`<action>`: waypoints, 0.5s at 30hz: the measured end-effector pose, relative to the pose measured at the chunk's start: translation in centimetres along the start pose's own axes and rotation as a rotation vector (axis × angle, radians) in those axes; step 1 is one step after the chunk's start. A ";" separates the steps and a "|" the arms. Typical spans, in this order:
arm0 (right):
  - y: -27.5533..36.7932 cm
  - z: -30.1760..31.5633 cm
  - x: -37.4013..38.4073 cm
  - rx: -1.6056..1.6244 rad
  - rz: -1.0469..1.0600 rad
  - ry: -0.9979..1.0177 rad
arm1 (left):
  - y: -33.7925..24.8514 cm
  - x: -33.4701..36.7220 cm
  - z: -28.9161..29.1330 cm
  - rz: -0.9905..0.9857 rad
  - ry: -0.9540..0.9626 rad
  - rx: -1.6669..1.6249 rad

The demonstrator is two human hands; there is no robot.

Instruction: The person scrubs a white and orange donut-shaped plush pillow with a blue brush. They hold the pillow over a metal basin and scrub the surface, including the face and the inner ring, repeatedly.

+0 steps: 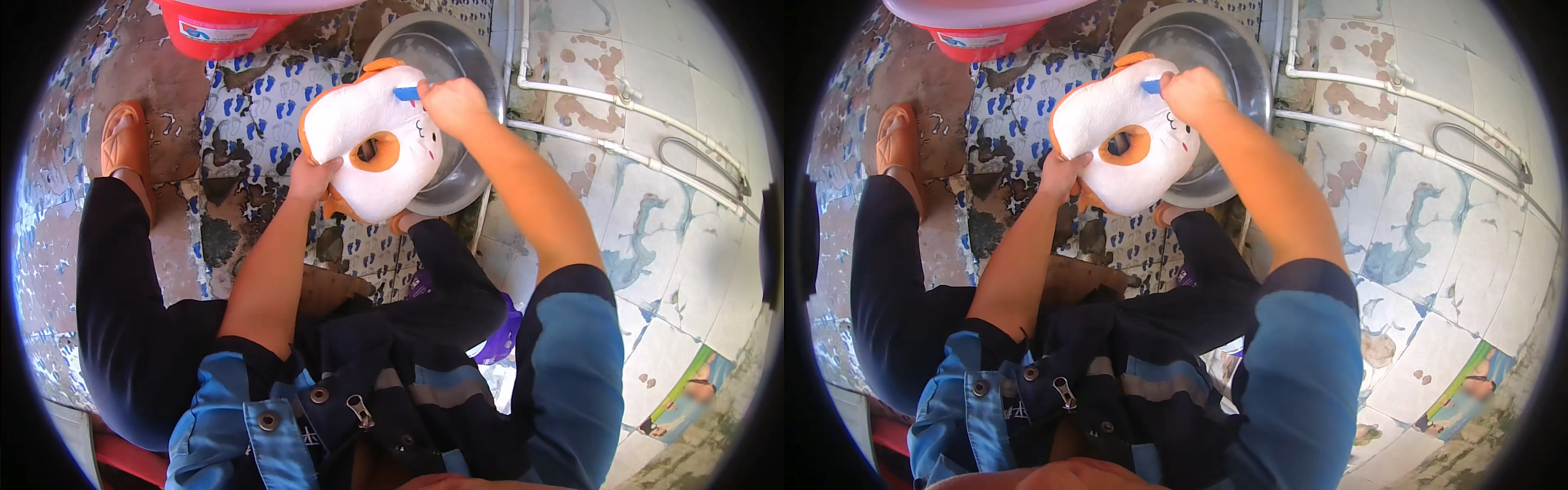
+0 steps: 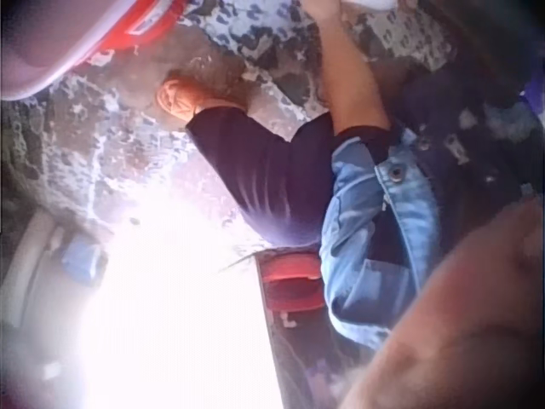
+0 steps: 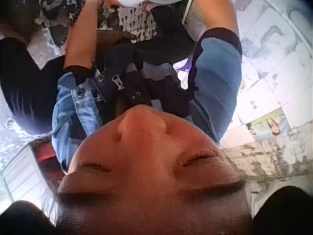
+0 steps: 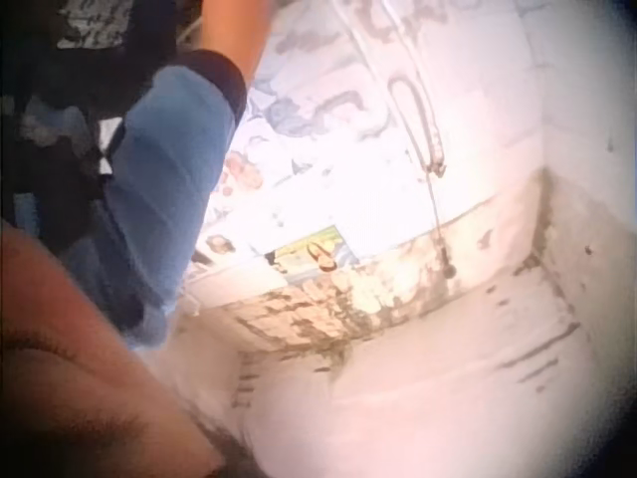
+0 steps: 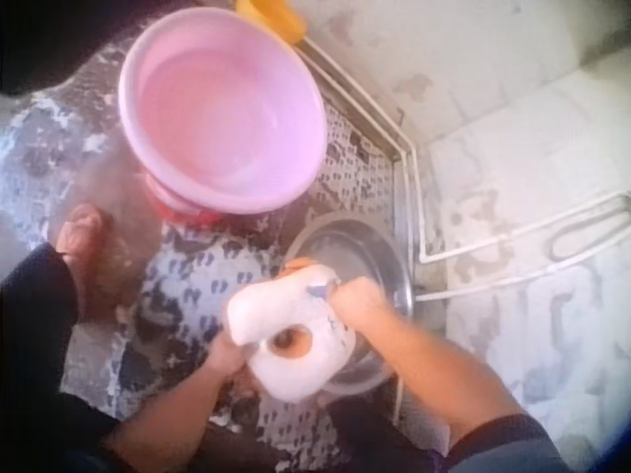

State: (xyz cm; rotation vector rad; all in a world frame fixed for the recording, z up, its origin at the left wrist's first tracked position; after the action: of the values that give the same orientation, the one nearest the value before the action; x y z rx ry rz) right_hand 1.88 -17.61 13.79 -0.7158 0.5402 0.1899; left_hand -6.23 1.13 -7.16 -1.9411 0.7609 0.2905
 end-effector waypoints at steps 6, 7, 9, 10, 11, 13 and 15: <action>4.0 -0.9 -5.0 0.160 0.299 0.269 | -2.3 -0.7 0.3 0.122 0.025 -0.061; 4.9 -1.6 -4.5 0.134 0.320 0.133 | -1.9 -0.7 0.2 0.110 0.021 -0.046; 6.2 -2.6 -2.4 0.088 0.363 -0.142 | -1.9 -0.8 0.3 0.103 0.047 -0.012; 5.9 -2.2 -0.9 0.083 0.449 -0.190 | -2.4 -1.0 0.4 0.106 0.074 0.010; 5.3 -1.7 0.7 0.078 0.533 -0.238 | -2.6 -0.9 0.4 0.118 0.087 0.009; 5.3 -1.7 1.4 0.112 0.466 -0.146 | -3.0 -0.8 0.4 0.151 0.098 -0.027; 6.1 -3.4 0.1 0.180 0.168 0.124 | -3.1 -0.9 0.2 0.184 0.060 -0.036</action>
State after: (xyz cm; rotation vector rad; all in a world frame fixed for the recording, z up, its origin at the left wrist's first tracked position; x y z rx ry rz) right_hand -1.46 -15.34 8.16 -0.5091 0.7270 0.2517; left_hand -4.95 2.63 -4.59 -1.9239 0.9819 0.3607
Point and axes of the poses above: each hand's wrist, its own x-axis towards the middle knuckle, its own z-axis out of the back of the hand, y = z × x, the point moved 2 cm from there along x, towards the middle knuckle, and after that the axes turned 9 degrees about -z, right-handed, at the moved point
